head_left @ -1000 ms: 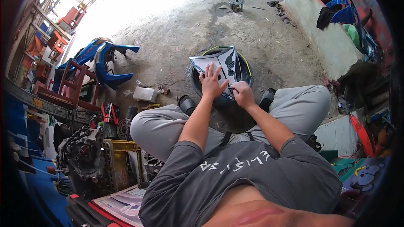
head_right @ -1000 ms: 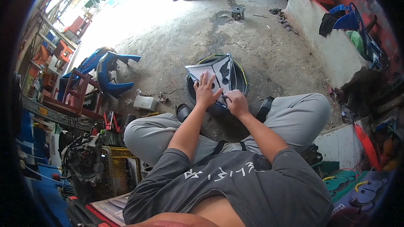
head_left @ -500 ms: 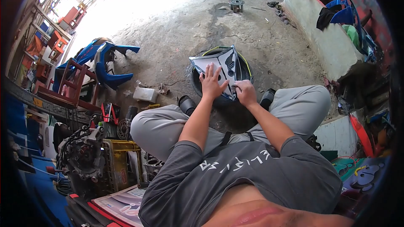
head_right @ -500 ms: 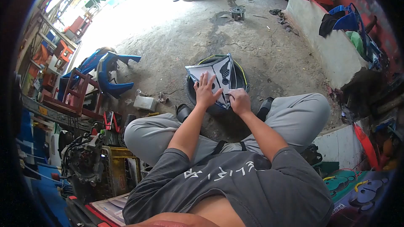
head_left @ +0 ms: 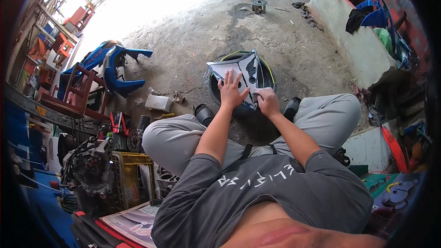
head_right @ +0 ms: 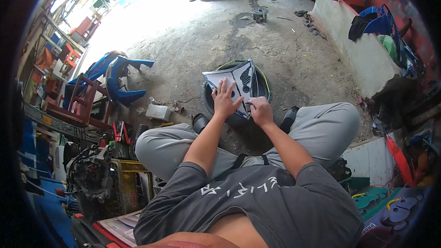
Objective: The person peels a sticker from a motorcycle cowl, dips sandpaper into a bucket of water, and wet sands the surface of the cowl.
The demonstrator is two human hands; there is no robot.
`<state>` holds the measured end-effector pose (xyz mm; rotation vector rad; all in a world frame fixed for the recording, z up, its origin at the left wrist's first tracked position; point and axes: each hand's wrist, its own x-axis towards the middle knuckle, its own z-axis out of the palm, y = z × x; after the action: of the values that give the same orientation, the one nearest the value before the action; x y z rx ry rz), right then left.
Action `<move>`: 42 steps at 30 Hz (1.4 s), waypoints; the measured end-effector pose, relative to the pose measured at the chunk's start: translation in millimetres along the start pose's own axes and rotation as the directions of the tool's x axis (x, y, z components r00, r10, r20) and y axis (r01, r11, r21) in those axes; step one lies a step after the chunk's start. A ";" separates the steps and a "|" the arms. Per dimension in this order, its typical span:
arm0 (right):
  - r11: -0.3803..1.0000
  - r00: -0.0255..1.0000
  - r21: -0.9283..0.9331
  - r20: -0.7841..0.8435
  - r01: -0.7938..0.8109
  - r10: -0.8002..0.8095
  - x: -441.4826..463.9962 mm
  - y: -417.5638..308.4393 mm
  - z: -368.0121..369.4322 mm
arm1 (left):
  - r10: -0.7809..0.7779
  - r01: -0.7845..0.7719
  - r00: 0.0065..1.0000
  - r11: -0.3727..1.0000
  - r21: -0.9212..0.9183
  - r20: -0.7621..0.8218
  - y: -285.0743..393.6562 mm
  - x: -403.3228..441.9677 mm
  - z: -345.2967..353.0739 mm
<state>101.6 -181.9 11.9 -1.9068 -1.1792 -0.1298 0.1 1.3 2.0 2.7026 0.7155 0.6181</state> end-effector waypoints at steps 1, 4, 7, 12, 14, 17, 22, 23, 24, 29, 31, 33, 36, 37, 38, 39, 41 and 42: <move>1.000 1.000 -0.019 -0.002 -0.019 0.019 0.5 0.9 -0.1 | 0.001 -0.001 1.000 1.000 0.001 -0.001 0.2 -0.4 -0.3; 0.999 1.000 -0.036 -0.004 -0.023 0.022 -0.7 1.2 1.6 | 0.002 -0.002 1.000 1.000 -0.005 -0.002 0.5 0.2 -0.1; 0.999 0.999 0.006 0.004 0.044 -0.044 -2.8 -0.9 4.5 | 0.002 -0.002 1.000 1.000 -0.006 -0.008 -1.1 0.8 1.5; 1.000 1.000 -0.005 0.017 -0.008 0.008 0.3 1.2 -0.6 | 0.006 -0.006 1.000 1.000 -0.001 -0.012 -0.6 0.7 1.7; 0.999 0.999 0.022 0.029 0.038 -0.039 -2.2 -5.2 1.1 | 0.003 -0.004 1.000 1.000 -0.005 -0.013 -1.1 0.3 2.4; 0.998 0.999 0.054 0.027 0.019 -0.021 -2.5 -3.9 1.7 | 0.009 -0.010 1.000 1.000 0.000 -0.021 -1.9 0.1 3.0; 0.994 0.995 0.069 0.047 0.083 -0.086 -3.6 -1.9 4.7 | 0.012 -0.012 1.000 1.000 -0.007 -0.024 -1.4 0.3 3.3; 0.993 0.993 0.073 0.061 0.096 -0.101 -4.3 -3.8 5.0 | 0.010 -0.010 1.000 1.000 -0.006 -0.023 -2.1 0.1 3.3; 0.991 0.990 0.078 0.074 0.110 -0.116 -4.4 -4.9 6.0 | 0.009 -0.009 1.000 1.000 -0.007 -0.024 -2.2 0.2 2.6; 1.000 0.999 -0.013 0.029 0.027 -0.026 -0.6 2.9 1.1 | 0.010 -0.010 1.000 1.000 -0.012 -0.019 -1.8 0.0 3.6; 0.997 0.996 -0.008 0.044 0.075 -0.075 -1.0 -1.1 2.1 | 0.011 -0.012 1.000 1.000 -0.007 -0.021 -1.9 -0.1 4.3; 0.993 0.992 0.022 0.058 0.115 -0.116 -4.4 -4.4 5.3 | 0.007 -0.008 1.000 1.000 -0.004 -0.022 -2.2 -0.8 4.1; 1.000 1.000 0.031 0.000 -0.001 0.001 -0.4 2.8 3.4 | 0.012 -0.012 1.000 1.000 -0.004 -0.021 -2.1 0.6 2.5; 0.999 1.000 0.032 0.005 0.025 -0.025 -0.7 3.7 4.6 | 0.012 -0.012 1.000 1.000 -0.007 -0.023 -1.9 0.3 2.4; 0.998 0.999 0.033 0.010 0.051 -0.051 -1.6 4.6 5.4 | 0.012 -0.013 1.000 1.000 -0.011 -0.025 -1.4 0.2 2.8; 0.996 0.997 0.034 0.017 0.077 -0.078 -1.1 1.2 4.0 | 0.015 -0.015 1.000 1.000 -0.008 -0.022 -1.4 0.3 3.4; 0.991 0.988 0.049 0.093 0.122 -0.126 -4.8 -9.9 4.3 | 0.012 -0.013 1.000 1.000 -0.001 -0.021 -2.3 0.4 4.1; 0.988 0.980 0.059 0.131 0.145 -0.151 -6.6 -12.3 5.2 | 0.009 -0.009 1.000 1.000 -0.001 -0.020 -2.2 0.3 3.5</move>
<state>86.8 -180.4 13.0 -1.8068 -1.4032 -0.0514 1.1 2.8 -1.8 2.7035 0.7082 0.6479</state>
